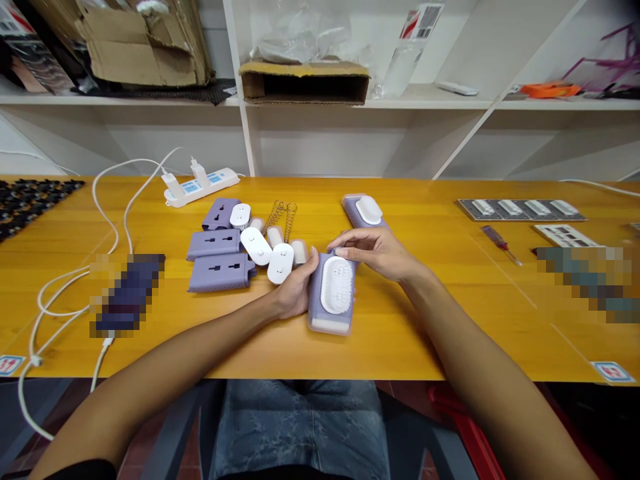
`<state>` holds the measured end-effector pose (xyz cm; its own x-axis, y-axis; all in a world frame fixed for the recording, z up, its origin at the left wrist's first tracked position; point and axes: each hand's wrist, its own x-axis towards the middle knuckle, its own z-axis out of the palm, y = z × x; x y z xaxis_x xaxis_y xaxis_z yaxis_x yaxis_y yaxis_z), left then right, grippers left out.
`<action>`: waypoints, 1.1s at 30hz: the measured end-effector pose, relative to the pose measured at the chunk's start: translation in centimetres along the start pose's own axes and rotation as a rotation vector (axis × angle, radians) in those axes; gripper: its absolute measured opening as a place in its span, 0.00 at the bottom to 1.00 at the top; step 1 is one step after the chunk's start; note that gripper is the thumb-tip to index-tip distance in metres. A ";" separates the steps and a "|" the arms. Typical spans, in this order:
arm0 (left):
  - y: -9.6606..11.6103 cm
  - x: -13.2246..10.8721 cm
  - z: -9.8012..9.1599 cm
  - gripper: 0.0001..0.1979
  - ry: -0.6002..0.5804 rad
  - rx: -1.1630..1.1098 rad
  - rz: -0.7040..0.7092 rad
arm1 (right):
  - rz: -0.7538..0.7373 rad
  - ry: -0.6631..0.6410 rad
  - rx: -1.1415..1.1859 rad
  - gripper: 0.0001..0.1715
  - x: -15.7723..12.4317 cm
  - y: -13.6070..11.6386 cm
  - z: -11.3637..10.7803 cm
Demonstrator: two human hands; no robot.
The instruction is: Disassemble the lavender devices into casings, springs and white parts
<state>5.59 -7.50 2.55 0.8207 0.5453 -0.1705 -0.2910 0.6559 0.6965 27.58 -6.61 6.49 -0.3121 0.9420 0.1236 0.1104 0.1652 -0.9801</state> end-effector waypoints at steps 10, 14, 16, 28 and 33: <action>-0.4 0.0 -1.1 0.39 -0.102 0.061 0.055 | 0.008 0.401 0.197 0.19 1.6 1.4 -0.3; -0.8 -0.2 -1.4 0.36 -0.142 0.142 0.096 | 0.019 0.545 0.255 0.13 1.9 1.3 -0.6; -0.9 -0.3 -1.4 0.36 -0.141 0.164 0.124 | 0.036 0.586 0.274 0.11 2.0 1.2 -0.7; -0.6 -0.2 -1.1 0.29 -0.106 0.144 0.090 | -0.004 0.568 0.116 0.24 2.2 2.9 -0.1; -0.7 -0.3 -1.0 0.34 -0.110 0.189 0.107 | -0.185 0.390 -0.002 0.42 1.6 3.0 1.2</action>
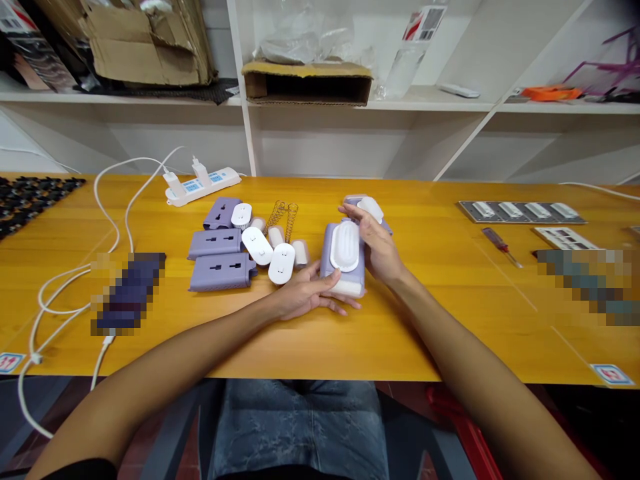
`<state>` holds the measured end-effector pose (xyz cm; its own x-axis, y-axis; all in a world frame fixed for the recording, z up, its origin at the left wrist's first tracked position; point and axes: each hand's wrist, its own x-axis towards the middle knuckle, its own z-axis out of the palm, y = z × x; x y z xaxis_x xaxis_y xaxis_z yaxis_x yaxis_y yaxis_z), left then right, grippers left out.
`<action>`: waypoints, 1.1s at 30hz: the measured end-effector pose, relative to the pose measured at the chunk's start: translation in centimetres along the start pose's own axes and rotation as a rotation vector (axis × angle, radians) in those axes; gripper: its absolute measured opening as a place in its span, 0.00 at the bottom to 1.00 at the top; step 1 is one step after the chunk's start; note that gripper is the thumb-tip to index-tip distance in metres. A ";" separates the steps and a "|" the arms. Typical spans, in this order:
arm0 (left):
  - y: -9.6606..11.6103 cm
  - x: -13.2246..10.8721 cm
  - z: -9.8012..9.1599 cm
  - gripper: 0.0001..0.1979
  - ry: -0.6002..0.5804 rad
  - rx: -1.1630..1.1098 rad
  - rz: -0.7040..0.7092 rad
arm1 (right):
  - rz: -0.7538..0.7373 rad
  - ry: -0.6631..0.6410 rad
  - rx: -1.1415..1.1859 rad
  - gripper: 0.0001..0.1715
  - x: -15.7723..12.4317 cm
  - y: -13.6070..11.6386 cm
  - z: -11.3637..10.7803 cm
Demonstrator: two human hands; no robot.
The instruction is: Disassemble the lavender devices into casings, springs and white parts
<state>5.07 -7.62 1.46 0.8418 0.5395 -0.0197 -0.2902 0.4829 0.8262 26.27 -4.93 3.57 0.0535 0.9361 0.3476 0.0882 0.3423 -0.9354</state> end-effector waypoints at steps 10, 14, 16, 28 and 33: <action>-0.2 0.0 0.1 0.51 0.049 0.104 0.070 | 0.055 -0.445 -0.153 0.87 -1.3 -2.4 0.3; -0.3 0.0 0.0 0.56 0.028 0.108 0.056 | 0.077 -0.433 -0.215 0.84 -0.7 -2.3 -0.4; -0.3 0.1 -0.1 0.56 0.027 0.086 0.051 | 0.084 -0.408 -0.221 0.80 -0.5 -2.2 -0.6; 0.2 -0.1 -0.1 0.31 0.046 -0.017 0.029 | 0.085 -0.340 -0.078 0.44 -0.3 -2.4 -1.3; 0.5 -0.1 0.2 0.33 0.002 0.021 0.017 | 0.129 -0.246 0.019 0.35 -0.1 -2.3 -1.4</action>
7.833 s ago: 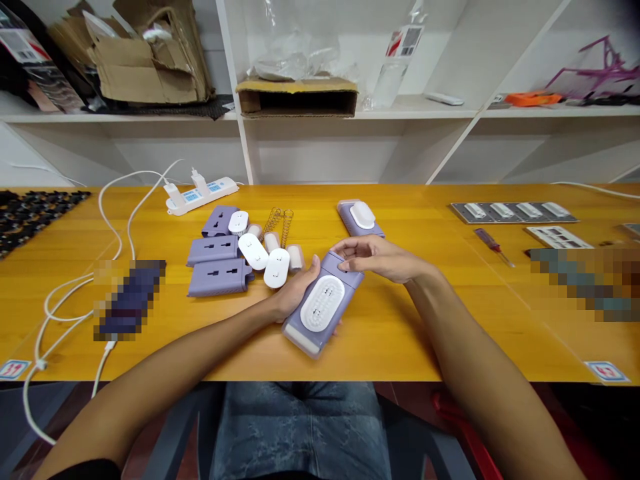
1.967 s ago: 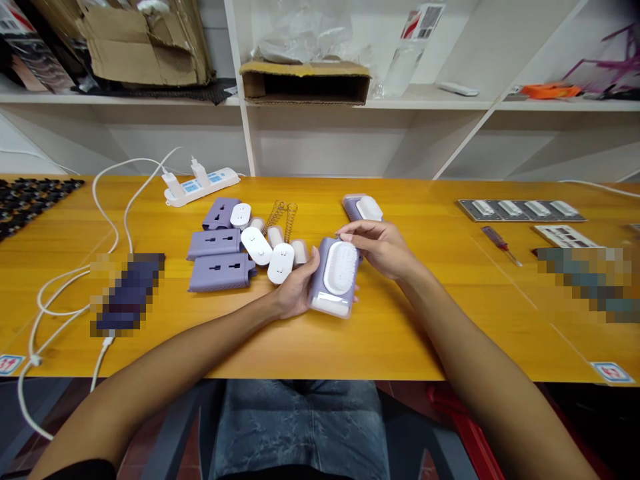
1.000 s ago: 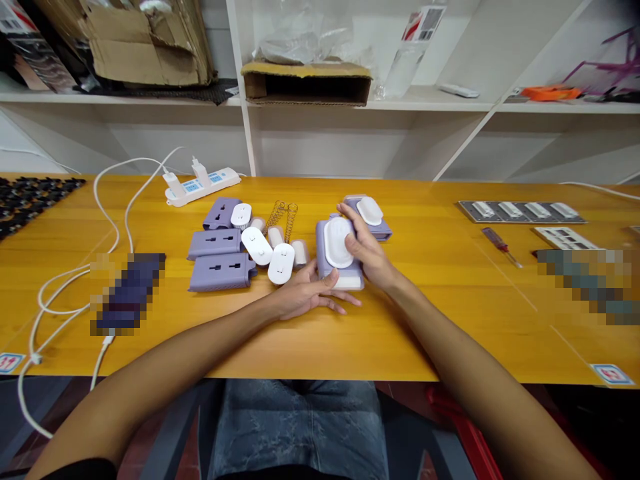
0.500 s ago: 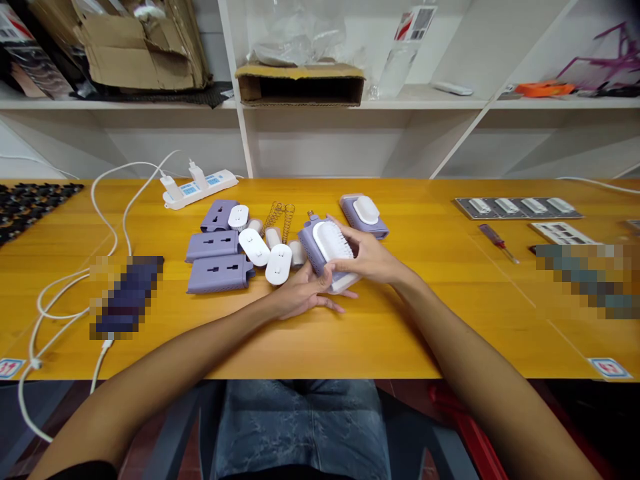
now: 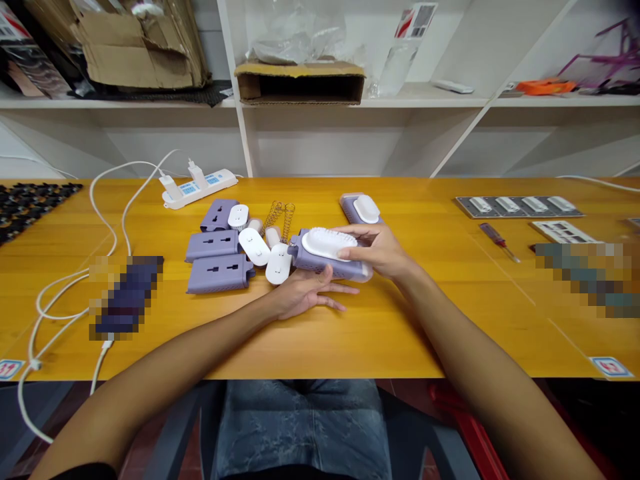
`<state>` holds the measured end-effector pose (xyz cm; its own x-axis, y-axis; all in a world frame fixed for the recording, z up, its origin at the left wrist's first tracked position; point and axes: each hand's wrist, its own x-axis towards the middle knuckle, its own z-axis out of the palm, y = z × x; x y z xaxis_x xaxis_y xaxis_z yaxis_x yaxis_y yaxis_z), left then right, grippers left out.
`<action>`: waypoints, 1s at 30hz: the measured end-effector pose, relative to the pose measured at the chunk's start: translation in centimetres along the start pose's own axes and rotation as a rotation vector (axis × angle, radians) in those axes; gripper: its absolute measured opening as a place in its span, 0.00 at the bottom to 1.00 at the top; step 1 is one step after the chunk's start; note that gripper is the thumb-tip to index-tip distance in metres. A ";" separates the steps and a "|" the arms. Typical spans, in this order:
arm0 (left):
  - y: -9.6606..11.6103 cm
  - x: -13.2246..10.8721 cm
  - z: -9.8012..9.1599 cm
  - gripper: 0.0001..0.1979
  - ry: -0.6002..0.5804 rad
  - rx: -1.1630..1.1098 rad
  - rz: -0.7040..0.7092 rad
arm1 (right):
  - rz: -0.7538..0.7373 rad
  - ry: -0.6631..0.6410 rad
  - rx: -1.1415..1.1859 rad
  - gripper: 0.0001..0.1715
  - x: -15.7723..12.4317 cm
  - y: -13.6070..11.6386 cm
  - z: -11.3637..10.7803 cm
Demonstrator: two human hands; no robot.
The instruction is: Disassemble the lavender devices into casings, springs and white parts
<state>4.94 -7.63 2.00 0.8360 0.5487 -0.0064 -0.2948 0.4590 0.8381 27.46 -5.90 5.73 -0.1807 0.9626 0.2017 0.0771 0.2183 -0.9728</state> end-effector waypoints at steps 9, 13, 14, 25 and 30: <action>-0.1 -0.1 -0.1 0.35 -0.001 -0.036 -0.010 | 0.102 -0.114 0.035 0.31 0.4 0.2 -3.0; -0.1 -0.1 -0.2 0.32 0.002 -0.082 -0.030 | 0.097 -0.200 0.037 0.30 0.5 0.4 -4.2; -0.1 -0.1 -0.2 0.31 0.002 -0.087 -0.031 | 0.099 -0.207 0.032 0.31 0.5 0.4 -4.4; 0.3 0.1 0.2 0.25 0.093 -0.173 -0.025 | 0.132 -0.042 0.106 0.38 0.6 0.4 -3.2; 0.0 0.2 0.2 0.27 0.138 -0.180 0.006 | 0.305 0.107 0.132 0.35 0.9 0.4 -2.2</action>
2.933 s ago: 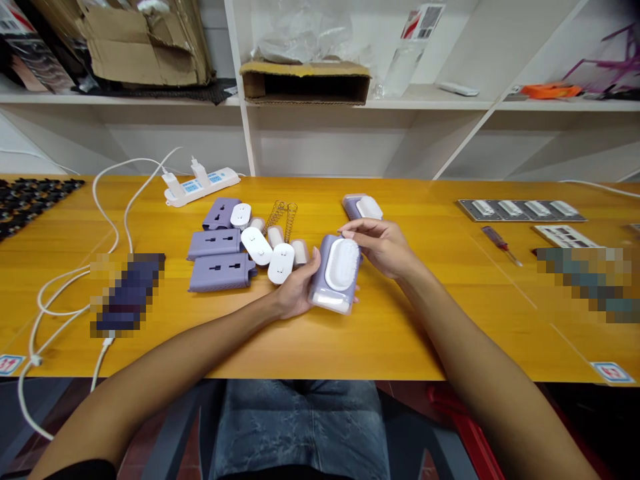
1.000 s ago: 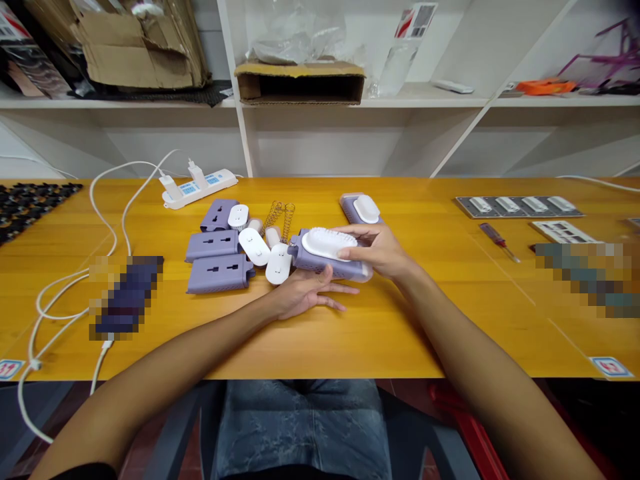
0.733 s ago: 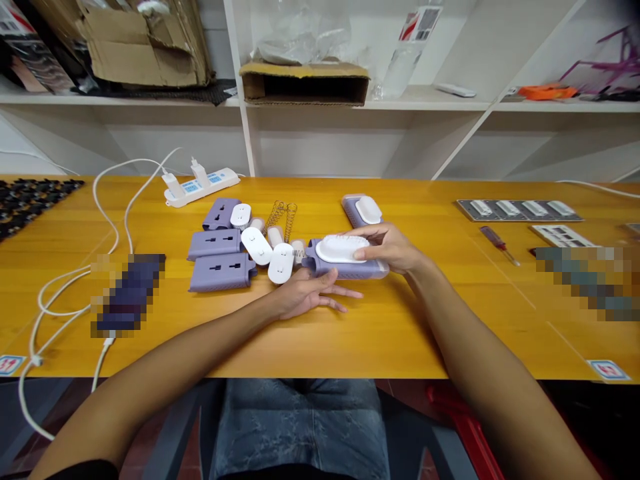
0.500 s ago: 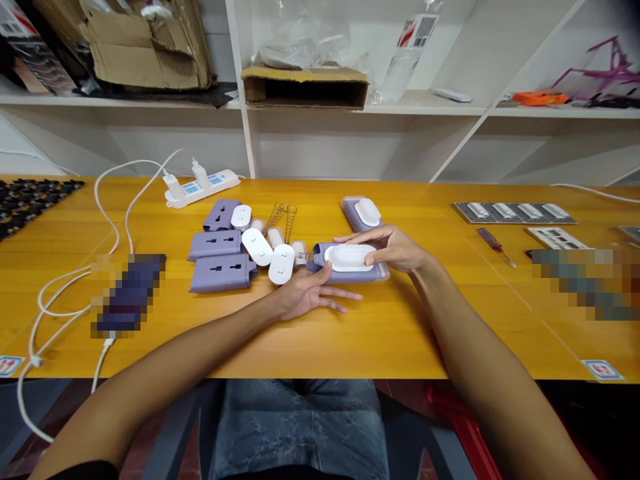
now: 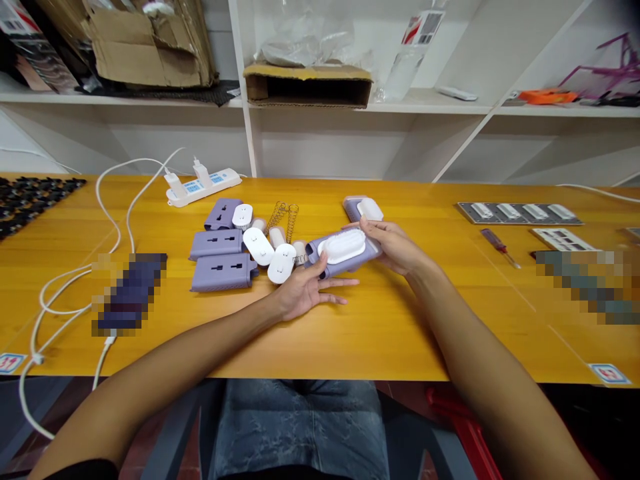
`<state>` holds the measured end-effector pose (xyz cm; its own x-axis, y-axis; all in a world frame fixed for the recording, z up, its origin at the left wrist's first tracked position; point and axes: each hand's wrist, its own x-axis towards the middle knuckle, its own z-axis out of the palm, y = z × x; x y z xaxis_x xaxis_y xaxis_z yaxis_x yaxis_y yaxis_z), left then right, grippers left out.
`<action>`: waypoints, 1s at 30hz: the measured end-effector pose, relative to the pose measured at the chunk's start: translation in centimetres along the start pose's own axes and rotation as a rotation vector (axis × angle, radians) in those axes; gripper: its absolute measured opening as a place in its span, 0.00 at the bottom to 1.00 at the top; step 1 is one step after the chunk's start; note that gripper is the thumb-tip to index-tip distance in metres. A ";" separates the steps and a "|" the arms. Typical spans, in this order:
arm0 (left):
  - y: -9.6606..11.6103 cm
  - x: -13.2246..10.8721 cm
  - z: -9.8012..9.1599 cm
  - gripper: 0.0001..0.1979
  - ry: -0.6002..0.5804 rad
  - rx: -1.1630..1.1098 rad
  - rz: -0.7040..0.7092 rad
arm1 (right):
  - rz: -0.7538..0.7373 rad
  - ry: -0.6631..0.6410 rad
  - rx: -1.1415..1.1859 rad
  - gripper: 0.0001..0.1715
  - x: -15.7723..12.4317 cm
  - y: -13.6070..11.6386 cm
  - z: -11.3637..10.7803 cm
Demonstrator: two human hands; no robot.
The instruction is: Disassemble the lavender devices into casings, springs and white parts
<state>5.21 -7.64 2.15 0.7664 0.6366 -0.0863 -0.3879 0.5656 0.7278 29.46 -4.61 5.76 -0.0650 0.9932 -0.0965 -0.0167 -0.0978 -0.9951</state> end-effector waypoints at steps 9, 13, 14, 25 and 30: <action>-0.7 -0.1 -0.1 0.34 -0.091 0.220 0.043 | 0.000 0.069 0.046 0.33 -0.6 -1.1 0.0; -1.4 0.1 -0.8 0.26 -0.075 0.356 0.040 | 0.030 -0.002 0.031 0.30 -0.7 -1.1 -0.7; -1.5 0.2 -0.9 0.24 -0.091 0.355 0.034 | 0.044 -0.031 0.019 0.29 -0.7 -1.1 -0.8; -0.9 0.4 -1.0 0.37 -0.048 0.143 -0.114 | 0.080 -0.202 -0.150 0.27 -1.6 -1.0 1.0; -0.1 -0.4 -0.4 0.41 -0.192 0.159 -0.140 | 0.028 -0.223 -0.217 0.28 -2.4 -1.3 2.6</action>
<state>4.77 -7.72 1.86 0.8959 0.4381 -0.0739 -0.1978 0.5424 0.8165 27.03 -7.02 7.30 -0.2805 0.9496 -0.1403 0.1997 -0.0852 -0.9761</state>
